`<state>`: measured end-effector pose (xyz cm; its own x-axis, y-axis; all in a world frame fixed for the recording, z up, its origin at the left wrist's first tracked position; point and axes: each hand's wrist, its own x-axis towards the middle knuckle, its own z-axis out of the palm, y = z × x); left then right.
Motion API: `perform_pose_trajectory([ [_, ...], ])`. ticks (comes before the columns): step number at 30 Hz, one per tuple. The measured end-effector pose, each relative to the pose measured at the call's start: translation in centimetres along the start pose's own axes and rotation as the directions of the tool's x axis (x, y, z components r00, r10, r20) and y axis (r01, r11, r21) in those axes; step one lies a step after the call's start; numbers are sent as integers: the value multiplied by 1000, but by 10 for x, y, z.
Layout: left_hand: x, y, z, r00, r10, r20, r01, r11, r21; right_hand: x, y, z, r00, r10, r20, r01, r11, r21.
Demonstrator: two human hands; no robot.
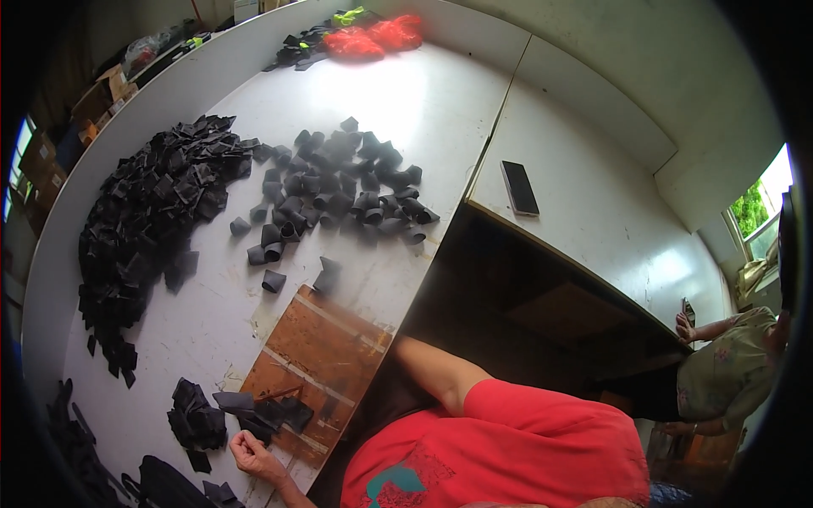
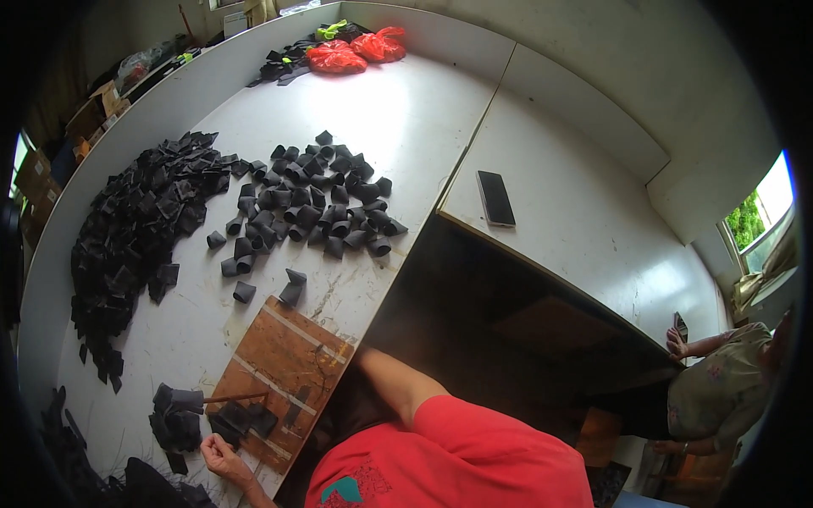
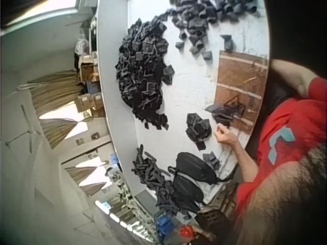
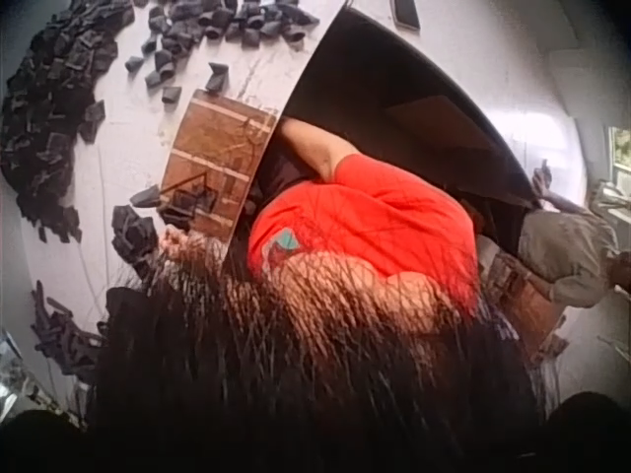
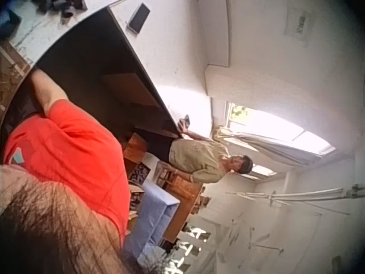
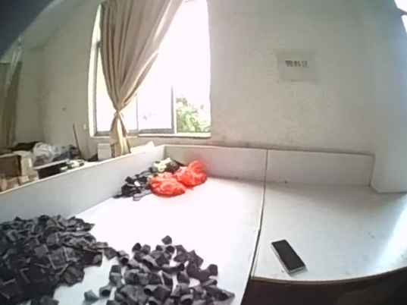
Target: Folding and gluing small black fabric components on a wooden board at a workshop table.
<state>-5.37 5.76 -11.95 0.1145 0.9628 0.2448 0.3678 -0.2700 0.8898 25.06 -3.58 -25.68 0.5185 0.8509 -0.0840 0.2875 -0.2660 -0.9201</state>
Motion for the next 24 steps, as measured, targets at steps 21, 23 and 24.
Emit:
perform_pose_trajectory([
  [21, 0, 6, 2, 1000, 0, 19, -1, 998, 68, -8, 5, -9, 999, 36, 35, -41, 990, 138],
  [23, 0, 6, 2, 1000, 4, 14, -5, 998, 70, -8, 7, -12, 998, 46, 32, -50, 988, 149],
  [24, 0, 7, 2, 1000, 7, 15, -8, 997, 72, -7, 7, -13, 998, 50, 31, -54, 987, 154],
])
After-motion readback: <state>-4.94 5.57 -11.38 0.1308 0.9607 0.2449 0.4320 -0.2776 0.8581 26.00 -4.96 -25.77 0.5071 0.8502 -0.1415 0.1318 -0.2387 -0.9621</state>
